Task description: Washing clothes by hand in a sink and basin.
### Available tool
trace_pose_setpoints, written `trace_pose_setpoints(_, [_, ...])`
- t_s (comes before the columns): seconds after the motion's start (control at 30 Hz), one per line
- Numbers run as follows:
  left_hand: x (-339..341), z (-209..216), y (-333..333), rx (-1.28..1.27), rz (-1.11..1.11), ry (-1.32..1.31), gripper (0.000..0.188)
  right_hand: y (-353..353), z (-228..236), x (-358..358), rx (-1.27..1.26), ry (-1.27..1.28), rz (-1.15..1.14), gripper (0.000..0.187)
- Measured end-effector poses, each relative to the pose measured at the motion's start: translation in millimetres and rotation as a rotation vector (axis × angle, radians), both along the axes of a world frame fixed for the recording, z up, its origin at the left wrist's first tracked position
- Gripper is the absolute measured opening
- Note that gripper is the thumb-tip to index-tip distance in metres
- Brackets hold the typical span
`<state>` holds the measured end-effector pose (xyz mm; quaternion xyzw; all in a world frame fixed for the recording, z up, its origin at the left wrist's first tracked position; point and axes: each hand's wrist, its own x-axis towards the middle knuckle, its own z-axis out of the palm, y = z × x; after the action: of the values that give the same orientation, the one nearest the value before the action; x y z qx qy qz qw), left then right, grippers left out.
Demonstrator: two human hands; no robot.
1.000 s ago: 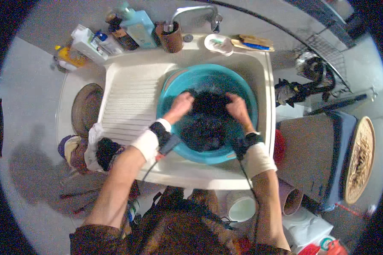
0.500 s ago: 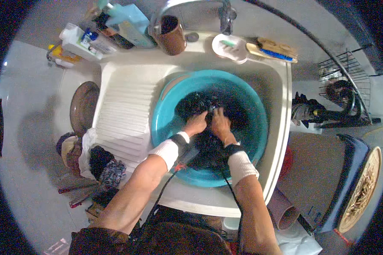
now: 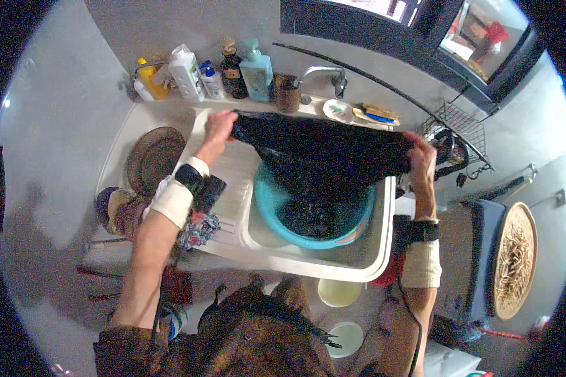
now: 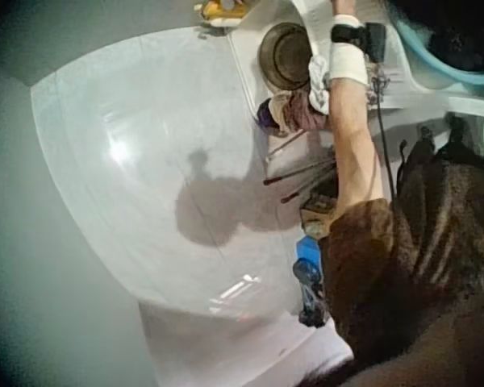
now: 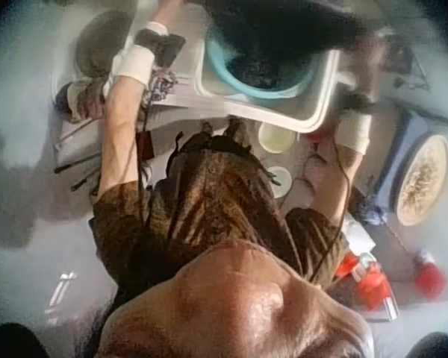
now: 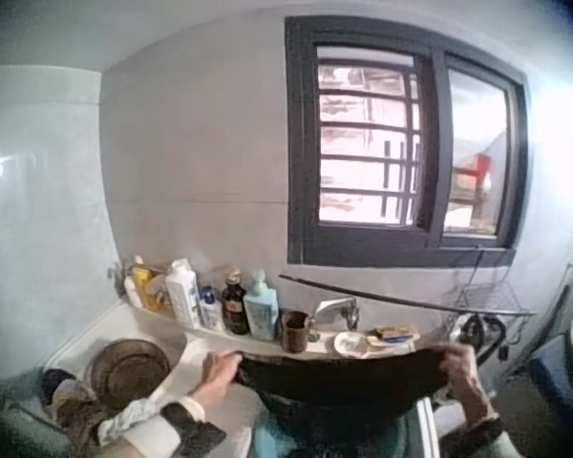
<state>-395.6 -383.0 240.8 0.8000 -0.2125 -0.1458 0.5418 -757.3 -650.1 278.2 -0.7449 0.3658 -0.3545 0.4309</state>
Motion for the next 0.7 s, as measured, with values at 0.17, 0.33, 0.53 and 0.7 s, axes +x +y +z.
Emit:
trace_pose_setpoints(0.17, [17, 64, 4, -0.133, 0.051, -0.126, 0.012, 1, 58, -18, -0.155, -0.332, -0.083, 0.044])
trace_pose_setpoints(0.33, [21, 15, -8, -0.626, -0.101, 0.199, 0.007, 24, 21, 0, -0.128, 0.148, 0.141, 0.035])
trace_pose_setpoints(0.53, [-63, -79, 18, 0.294, -0.843, -0.659, 0.024, 60, -113, -4, -0.486, 1.310, 0.576, 0.040])
trace_pose_setpoints(0.7, [-61, -88, 4, 0.486, -0.758, -0.588, 0.026, 24, -91, -21, -0.450, 0.834, 0.241, 0.024])
